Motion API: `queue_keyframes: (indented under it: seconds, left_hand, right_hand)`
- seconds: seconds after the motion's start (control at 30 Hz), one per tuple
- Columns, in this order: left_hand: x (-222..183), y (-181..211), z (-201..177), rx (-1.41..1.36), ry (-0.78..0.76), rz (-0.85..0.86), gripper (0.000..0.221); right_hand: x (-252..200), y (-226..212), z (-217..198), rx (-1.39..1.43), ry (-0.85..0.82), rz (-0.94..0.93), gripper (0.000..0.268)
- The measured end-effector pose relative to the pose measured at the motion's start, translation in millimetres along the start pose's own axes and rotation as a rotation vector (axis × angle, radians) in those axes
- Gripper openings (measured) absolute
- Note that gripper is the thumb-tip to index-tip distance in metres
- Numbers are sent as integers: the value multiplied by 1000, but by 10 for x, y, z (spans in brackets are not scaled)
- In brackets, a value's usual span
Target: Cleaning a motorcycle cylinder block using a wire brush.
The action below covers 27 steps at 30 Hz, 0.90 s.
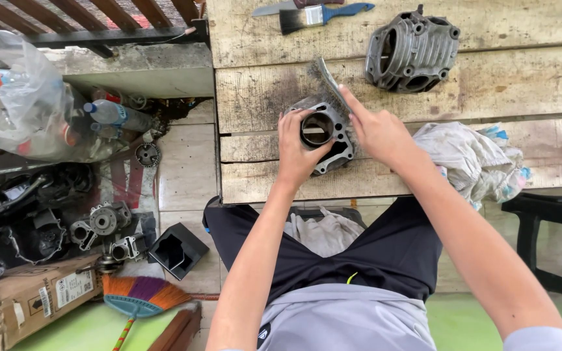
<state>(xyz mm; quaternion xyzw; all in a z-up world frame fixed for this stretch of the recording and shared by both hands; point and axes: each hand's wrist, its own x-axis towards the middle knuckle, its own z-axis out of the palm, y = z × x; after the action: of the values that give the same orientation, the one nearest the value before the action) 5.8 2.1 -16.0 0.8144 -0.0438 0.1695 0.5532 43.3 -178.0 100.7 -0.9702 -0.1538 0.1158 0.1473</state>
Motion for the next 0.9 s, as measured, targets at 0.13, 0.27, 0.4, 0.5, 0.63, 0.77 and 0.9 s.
queue_keyframes:
  seconds: [0.13, 0.27, 0.4, 0.5, 0.63, 0.77, 0.9]
  left_hand:
    - [-12, 28, -19, -10, -12, -18, 71]
    - [-30, 146, -89, -24, -42, -67, 65]
    - [-38, 175, -62, -53, -28, -69, 62]
    - [-21, 95, -19, -30, -5, -40, 67]
    - [-15, 75, -25, -35, 11, -8, 68]
    - [-35, 121, -31, -49, 7, -11, 66]
    - [-41, 120, -34, -49, 19, 0, 67]
  right_hand:
    - [-5, 22, -34, -76, 25, -45, 52]
    - [-313, -79, -41, -3, -13, 0, 55]
    - [-752, -186, -87, 6, -65, 163, 56]
    - [-1058, -194, -44, 37, -111, 251, 57]
    - [-1255, -138, 77, 79, -146, 320, 57]
    - [-1400, -118, 99, 104, -164, 355, 59]
    - [-1386, -110, 97, 120, -179, 391, 58]
